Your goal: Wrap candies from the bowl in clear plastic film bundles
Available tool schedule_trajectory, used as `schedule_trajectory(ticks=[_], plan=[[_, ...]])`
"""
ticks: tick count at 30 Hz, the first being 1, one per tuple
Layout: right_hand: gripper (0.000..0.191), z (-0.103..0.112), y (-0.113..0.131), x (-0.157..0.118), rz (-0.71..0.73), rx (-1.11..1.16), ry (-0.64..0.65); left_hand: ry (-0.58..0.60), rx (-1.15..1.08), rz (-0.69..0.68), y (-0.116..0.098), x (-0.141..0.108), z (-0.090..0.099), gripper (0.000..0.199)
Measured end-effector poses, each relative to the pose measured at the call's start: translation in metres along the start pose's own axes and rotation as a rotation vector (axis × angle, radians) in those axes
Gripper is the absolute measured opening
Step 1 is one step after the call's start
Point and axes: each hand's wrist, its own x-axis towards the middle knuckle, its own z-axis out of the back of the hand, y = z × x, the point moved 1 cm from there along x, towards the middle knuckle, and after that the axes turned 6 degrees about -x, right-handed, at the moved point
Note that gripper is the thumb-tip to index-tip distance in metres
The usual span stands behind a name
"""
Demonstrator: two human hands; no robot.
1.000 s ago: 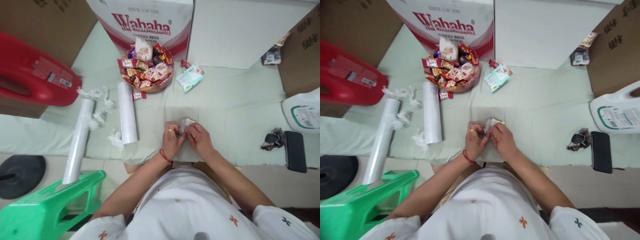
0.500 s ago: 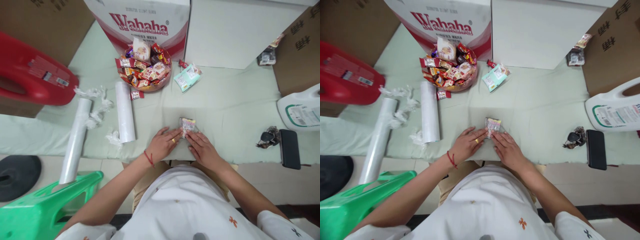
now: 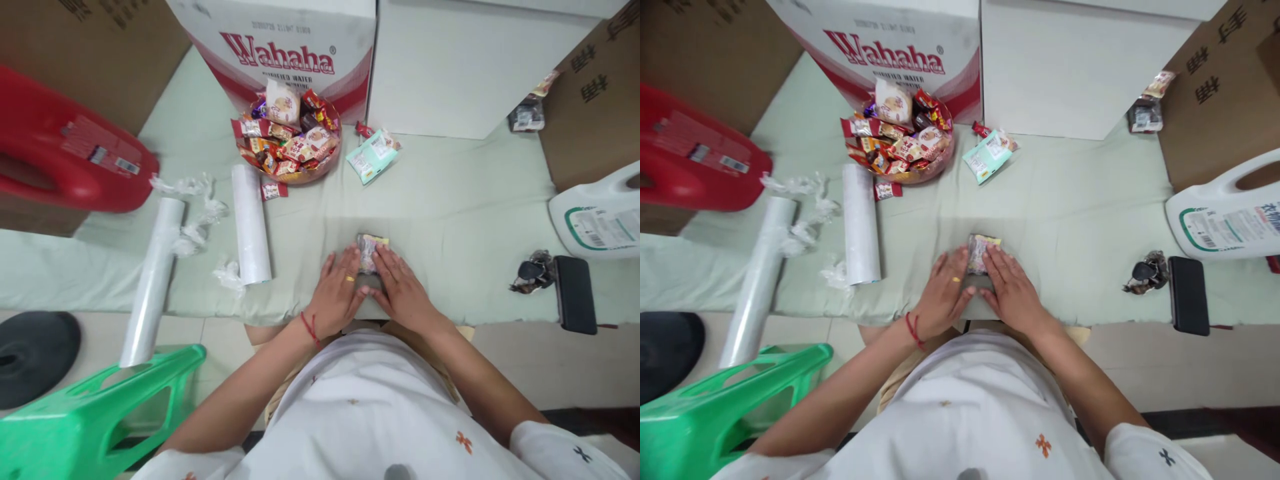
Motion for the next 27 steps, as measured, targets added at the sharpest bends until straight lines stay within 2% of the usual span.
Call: schedule_trajectory(ticks=[2,5,9,12,16,19,22,24,27], plan=[[0.085,-0.007,-0.001,0.000,0.006,-0.047,0.048,0.082,0.044,0.009,-0.005,0.004,-0.006,0.084],[0.085,-0.011,-0.002,0.002,0.024,-0.055,0.010,0.108,0.058,0.045,-0.009,0.007,-0.008,0.085],[0.075,-0.011,-0.006,0.012,0.025,-0.094,-0.094,0.099,0.000,0.040,-0.005,0.007,-0.007,0.087],[0.064,-0.012,-0.012,0.020,0.026,-0.122,-0.111,0.079,-0.069,0.045,0.002,0.007,-0.006,0.091],[0.052,-0.005,-0.022,0.028,0.078,-0.070,-0.114,0.002,-0.075,-0.010,0.011,0.017,0.001,0.079],[0.046,0.006,-0.026,0.032,0.073,0.031,-0.144,-0.031,-0.006,-0.116,0.016,0.033,0.008,0.062],[0.042,0.018,-0.027,0.036,0.002,0.181,-0.174,-0.044,-0.046,-0.165,0.016,0.052,0.018,0.041],[0.042,0.024,-0.026,0.036,-0.094,0.333,-0.197,-0.087,-0.125,-0.104,0.013,0.062,0.026,0.032],[0.050,0.029,-0.021,0.036,-0.239,0.624,-0.215,-0.170,-0.359,0.099,0.002,0.071,0.035,0.033]])
